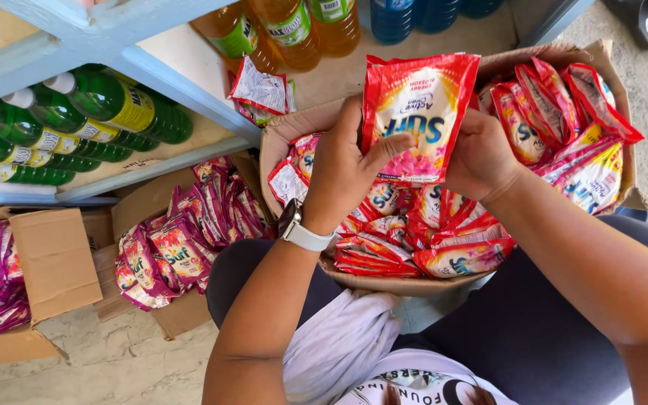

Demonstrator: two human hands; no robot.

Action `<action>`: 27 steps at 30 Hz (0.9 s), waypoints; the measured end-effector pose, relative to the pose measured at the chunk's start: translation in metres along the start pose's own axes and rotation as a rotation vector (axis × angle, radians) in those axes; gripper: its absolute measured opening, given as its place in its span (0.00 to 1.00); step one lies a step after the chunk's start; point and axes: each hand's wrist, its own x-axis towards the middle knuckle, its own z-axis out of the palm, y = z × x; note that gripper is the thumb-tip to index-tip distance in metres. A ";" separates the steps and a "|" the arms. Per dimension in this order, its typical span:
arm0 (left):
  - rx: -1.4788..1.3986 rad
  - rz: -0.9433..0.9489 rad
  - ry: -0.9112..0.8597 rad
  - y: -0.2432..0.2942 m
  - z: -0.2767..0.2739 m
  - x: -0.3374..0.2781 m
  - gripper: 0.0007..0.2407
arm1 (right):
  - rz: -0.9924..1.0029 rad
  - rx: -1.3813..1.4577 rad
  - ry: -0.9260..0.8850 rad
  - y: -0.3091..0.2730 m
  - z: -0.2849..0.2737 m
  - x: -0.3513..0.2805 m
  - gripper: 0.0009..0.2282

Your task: Taking detergent packets from a cardboard box and arranging them neatly on a store shelf.

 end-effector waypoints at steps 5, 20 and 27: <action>0.021 0.039 0.041 -0.017 0.006 -0.001 0.27 | -0.055 0.081 -0.015 -0.008 0.040 -0.011 0.28; 0.152 0.097 0.122 -0.034 0.023 -0.004 0.38 | -0.227 -0.092 0.162 0.002 0.010 -0.002 0.12; 0.134 -0.207 -0.168 -0.086 0.026 -0.007 0.46 | 0.147 0.041 0.392 0.021 -0.013 0.023 0.15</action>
